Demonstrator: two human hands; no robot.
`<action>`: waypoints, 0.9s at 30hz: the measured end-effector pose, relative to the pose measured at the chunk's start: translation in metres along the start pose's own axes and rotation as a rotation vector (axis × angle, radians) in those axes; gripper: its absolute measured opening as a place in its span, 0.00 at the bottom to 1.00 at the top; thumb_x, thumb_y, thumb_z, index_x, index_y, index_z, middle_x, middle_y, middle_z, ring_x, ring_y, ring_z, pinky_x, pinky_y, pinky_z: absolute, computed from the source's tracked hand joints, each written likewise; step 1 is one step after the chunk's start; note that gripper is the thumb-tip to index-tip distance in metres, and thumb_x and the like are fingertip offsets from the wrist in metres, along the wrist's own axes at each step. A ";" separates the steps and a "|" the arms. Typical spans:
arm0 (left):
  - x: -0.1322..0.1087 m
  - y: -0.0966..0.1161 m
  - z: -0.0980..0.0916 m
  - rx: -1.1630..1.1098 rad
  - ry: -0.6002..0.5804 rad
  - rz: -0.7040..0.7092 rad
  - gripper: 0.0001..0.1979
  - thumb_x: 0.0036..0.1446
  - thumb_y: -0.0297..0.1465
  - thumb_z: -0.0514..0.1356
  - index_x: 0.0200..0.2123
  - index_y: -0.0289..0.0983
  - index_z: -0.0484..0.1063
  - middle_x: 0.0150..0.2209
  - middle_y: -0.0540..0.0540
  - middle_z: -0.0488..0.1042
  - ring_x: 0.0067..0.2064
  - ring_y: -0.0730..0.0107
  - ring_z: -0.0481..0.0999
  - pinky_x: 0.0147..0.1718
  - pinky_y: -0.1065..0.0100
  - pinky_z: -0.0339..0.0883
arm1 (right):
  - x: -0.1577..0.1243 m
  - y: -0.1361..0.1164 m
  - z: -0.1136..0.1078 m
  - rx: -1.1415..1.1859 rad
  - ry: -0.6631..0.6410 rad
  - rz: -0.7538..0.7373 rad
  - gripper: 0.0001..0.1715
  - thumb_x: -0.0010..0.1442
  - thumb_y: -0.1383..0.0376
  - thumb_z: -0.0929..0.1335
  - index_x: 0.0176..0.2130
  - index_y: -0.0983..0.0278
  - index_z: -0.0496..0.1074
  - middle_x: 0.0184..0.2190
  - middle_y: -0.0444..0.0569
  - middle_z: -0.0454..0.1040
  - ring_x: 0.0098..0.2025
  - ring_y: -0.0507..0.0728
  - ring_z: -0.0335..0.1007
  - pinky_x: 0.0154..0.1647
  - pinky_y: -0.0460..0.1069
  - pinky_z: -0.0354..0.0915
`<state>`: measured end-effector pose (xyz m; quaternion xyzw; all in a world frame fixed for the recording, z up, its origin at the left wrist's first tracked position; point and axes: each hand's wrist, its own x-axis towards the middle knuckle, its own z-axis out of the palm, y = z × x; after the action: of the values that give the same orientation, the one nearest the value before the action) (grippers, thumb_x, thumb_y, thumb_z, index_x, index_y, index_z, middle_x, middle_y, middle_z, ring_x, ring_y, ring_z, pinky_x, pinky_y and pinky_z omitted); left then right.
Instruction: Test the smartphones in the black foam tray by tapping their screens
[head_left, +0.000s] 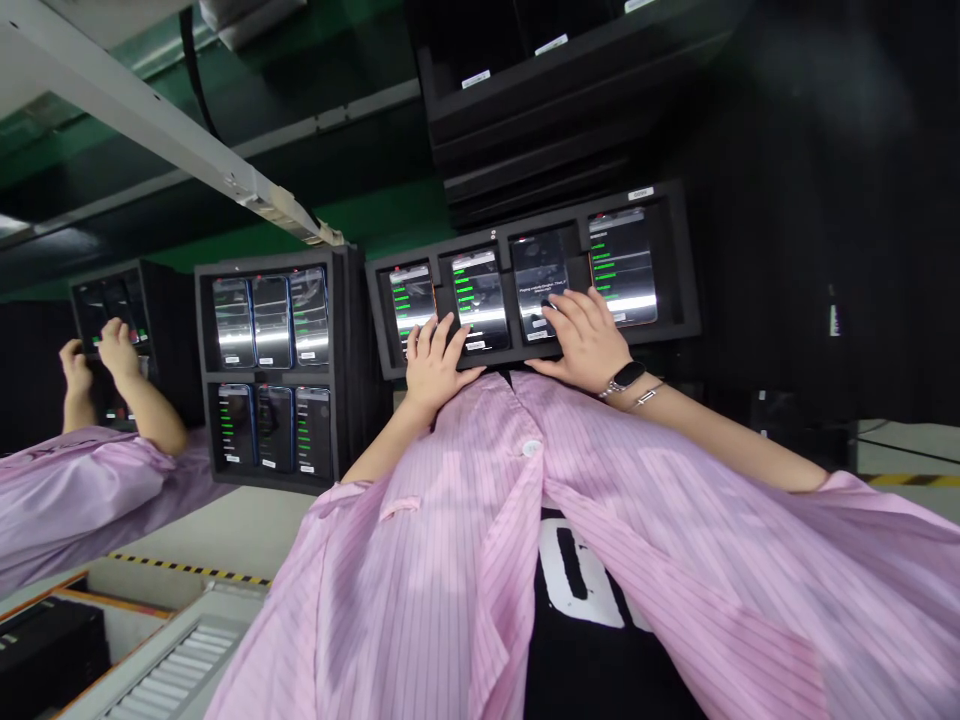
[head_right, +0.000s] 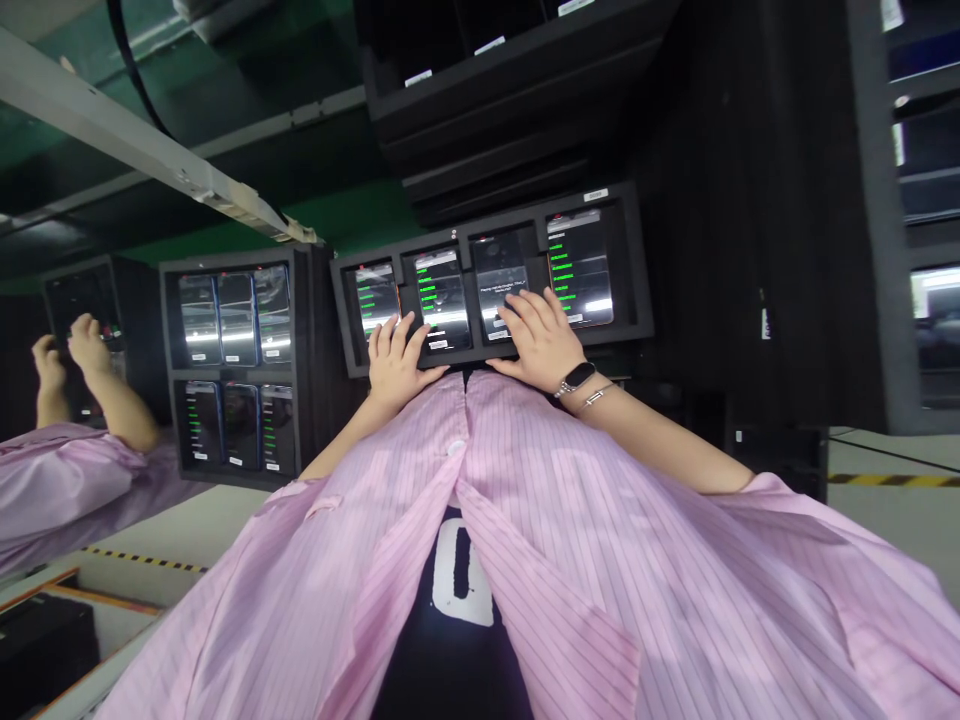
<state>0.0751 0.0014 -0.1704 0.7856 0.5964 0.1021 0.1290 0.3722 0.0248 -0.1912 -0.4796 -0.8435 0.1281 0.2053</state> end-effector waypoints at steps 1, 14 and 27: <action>0.000 0.000 0.001 0.006 0.007 0.003 0.40 0.58 0.62 0.60 0.65 0.44 0.72 0.71 0.40 0.66 0.74 0.42 0.60 0.75 0.42 0.43 | 0.000 0.000 0.000 -0.011 0.003 -0.005 0.47 0.60 0.41 0.71 0.67 0.64 0.62 0.65 0.62 0.69 0.70 0.72 0.60 0.75 0.73 0.48; -0.002 0.004 0.001 -0.017 0.037 -0.006 0.47 0.56 0.65 0.60 0.68 0.41 0.67 0.71 0.37 0.64 0.74 0.41 0.57 0.75 0.42 0.40 | -0.004 -0.001 0.002 -0.063 0.033 0.011 0.49 0.60 0.43 0.71 0.68 0.65 0.60 0.66 0.64 0.67 0.70 0.74 0.60 0.73 0.74 0.48; -0.001 0.006 -0.001 -0.009 0.070 -0.020 0.36 0.65 0.55 0.57 0.68 0.41 0.67 0.71 0.39 0.64 0.74 0.44 0.58 0.74 0.44 0.44 | -0.005 0.000 0.003 -0.120 0.119 -0.071 0.51 0.59 0.44 0.72 0.68 0.68 0.59 0.65 0.65 0.69 0.68 0.73 0.63 0.73 0.70 0.52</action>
<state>0.0803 -0.0007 -0.1673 0.7749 0.6080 0.1310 0.1124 0.3733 0.0208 -0.1949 -0.4677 -0.8523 0.0413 0.2305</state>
